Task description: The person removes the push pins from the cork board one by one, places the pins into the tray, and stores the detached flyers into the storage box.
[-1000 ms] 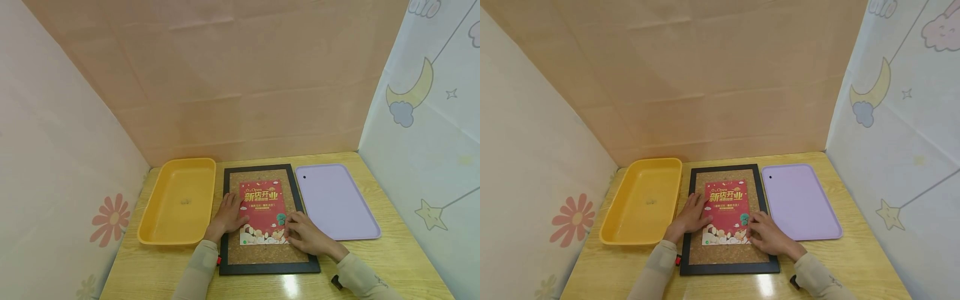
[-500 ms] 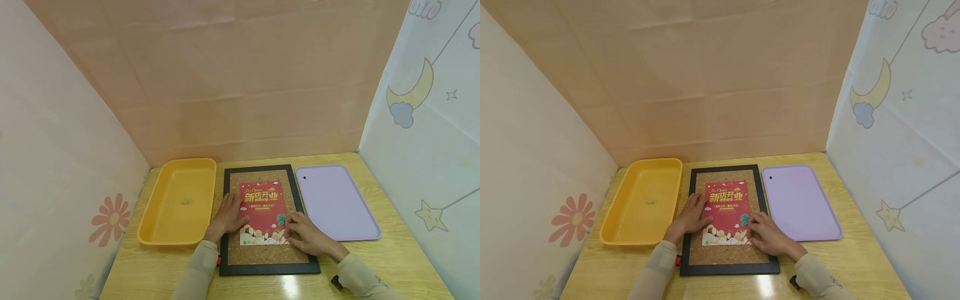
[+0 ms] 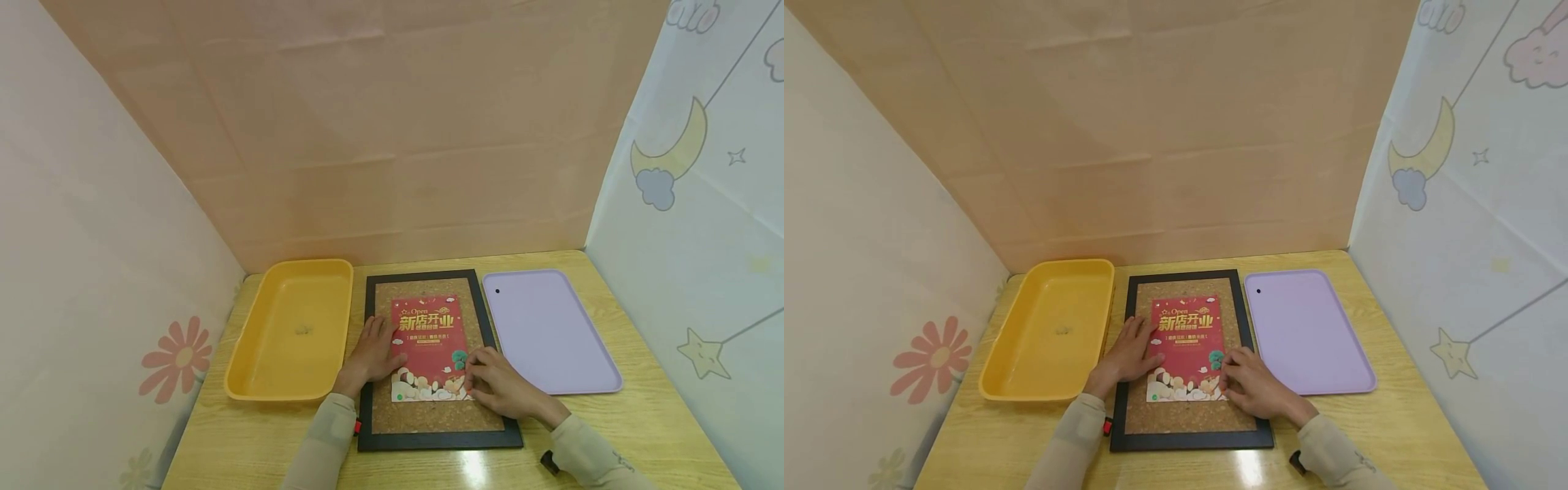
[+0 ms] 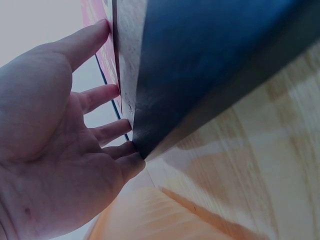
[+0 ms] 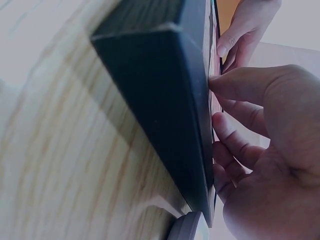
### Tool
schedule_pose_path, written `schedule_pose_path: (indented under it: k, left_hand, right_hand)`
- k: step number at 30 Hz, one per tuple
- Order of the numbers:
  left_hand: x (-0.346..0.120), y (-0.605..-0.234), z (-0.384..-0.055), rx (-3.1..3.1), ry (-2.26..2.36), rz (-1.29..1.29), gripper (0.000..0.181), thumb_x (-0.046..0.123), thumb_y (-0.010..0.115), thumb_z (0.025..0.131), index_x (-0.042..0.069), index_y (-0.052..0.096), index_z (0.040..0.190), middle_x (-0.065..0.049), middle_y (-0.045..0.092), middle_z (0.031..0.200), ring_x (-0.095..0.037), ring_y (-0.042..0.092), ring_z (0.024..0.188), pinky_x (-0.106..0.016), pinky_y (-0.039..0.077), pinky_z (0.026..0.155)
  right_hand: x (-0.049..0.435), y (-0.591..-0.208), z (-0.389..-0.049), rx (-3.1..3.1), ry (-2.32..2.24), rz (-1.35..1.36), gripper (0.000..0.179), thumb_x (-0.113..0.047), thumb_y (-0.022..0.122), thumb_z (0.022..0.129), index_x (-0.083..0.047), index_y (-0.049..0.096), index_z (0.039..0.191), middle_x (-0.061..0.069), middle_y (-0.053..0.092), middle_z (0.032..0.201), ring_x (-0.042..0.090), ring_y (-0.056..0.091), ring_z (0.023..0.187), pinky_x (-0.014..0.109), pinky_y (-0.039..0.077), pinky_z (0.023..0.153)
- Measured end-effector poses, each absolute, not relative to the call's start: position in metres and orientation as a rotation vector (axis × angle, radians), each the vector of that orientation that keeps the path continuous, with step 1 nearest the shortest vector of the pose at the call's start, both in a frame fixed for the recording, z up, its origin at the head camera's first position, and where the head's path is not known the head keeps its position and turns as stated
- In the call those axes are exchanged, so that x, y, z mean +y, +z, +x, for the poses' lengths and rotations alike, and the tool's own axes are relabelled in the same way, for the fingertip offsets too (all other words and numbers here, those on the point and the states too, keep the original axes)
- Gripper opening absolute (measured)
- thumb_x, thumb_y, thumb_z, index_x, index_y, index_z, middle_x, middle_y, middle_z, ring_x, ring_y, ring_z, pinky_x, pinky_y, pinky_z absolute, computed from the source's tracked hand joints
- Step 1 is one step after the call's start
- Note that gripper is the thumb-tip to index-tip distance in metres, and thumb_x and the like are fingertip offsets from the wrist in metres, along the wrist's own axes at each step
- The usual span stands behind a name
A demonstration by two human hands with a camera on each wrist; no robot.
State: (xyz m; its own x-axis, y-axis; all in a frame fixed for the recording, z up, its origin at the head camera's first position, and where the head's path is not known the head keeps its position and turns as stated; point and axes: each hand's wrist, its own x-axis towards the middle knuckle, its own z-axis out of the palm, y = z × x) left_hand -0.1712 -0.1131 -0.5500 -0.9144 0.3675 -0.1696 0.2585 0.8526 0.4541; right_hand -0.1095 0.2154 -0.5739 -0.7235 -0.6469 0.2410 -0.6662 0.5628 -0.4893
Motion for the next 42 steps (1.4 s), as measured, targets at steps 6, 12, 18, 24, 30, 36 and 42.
schedule_pose_path:
  k: [6,12,18,24,30,36,42]
  left_hand:
    - [-0.114,-0.551,-0.172,2.788,0.624,0.489,0.083,0.036,0.080,0.103,0.006,0.043,0.170,-0.028,0.033,0.178,-0.050,0.023,0.171,-0.068,0.021,0.143]
    - [-0.114,-0.556,-0.173,2.766,0.645,0.474,0.085,0.035,0.081,0.102,0.006,0.041,0.171,-0.030,0.030,0.180,-0.051,0.019,0.173,-0.067,0.016,0.144]
    - [-0.114,-0.562,-0.175,2.763,0.671,0.449,0.088,0.037,0.081,0.101,0.006,0.040,0.172,-0.030,0.028,0.181,-0.051,0.017,0.174,-0.067,0.015,0.145]
    - [-0.115,-0.565,-0.176,2.764,0.683,0.449,0.088,0.038,0.081,0.101,0.008,0.040,0.172,-0.029,0.028,0.182,-0.051,0.016,0.174,-0.068,0.015,0.144]
    - [-0.115,-0.566,-0.176,2.761,0.675,0.440,0.088,0.040,0.080,0.102,0.009,0.039,0.173,-0.028,0.027,0.183,-0.049,0.014,0.175,-0.066,0.014,0.145]
    - [-0.113,-0.557,-0.174,2.760,0.643,0.439,0.087,0.036,0.081,0.102,0.007,0.039,0.172,-0.030,0.028,0.182,-0.051,0.016,0.174,-0.068,0.016,0.144]
    - [-0.114,-0.565,-0.176,2.767,0.641,0.453,0.087,0.038,0.080,0.103,0.007,0.039,0.173,-0.029,0.027,0.182,-0.049,0.016,0.175,-0.066,0.014,0.145]
  right_hand:
    - [0.216,-0.574,-0.109,-2.747,0.885,1.157,0.028,-0.007,0.086,0.098,-0.031,0.071,0.092,-0.006,0.065,0.119,0.012,0.049,0.114,0.041,0.047,0.096]
    - [0.215,-0.573,-0.109,-2.743,0.888,1.155,0.028,-0.006,0.085,0.097,-0.030,0.071,0.092,-0.005,0.065,0.118,0.011,0.048,0.112,0.040,0.046,0.095]
    - [0.215,-0.572,-0.109,-2.739,0.894,1.154,0.028,-0.005,0.086,0.097,-0.029,0.071,0.092,-0.006,0.064,0.117,0.009,0.046,0.110,0.039,0.044,0.093]
    - [0.216,-0.571,-0.108,-2.766,0.907,1.146,0.028,-0.006,0.085,0.098,-0.030,0.071,0.092,-0.005,0.065,0.119,0.009,0.046,0.111,0.040,0.044,0.094]
    - [0.218,-0.571,-0.109,-2.783,0.927,1.145,0.028,-0.008,0.084,0.099,-0.031,0.071,0.093,-0.005,0.065,0.121,0.009,0.045,0.112,0.039,0.044,0.094]
    - [0.218,-0.569,-0.108,-2.785,0.949,1.145,0.028,-0.008,0.085,0.099,-0.031,0.070,0.092,-0.004,0.065,0.122,0.010,0.046,0.114,0.040,0.044,0.095]
    - [0.219,-0.568,-0.107,-2.779,1.002,1.149,0.028,-0.008,0.086,0.098,-0.030,0.070,0.091,-0.003,0.065,0.123,0.010,0.045,0.114,0.039,0.044,0.094]
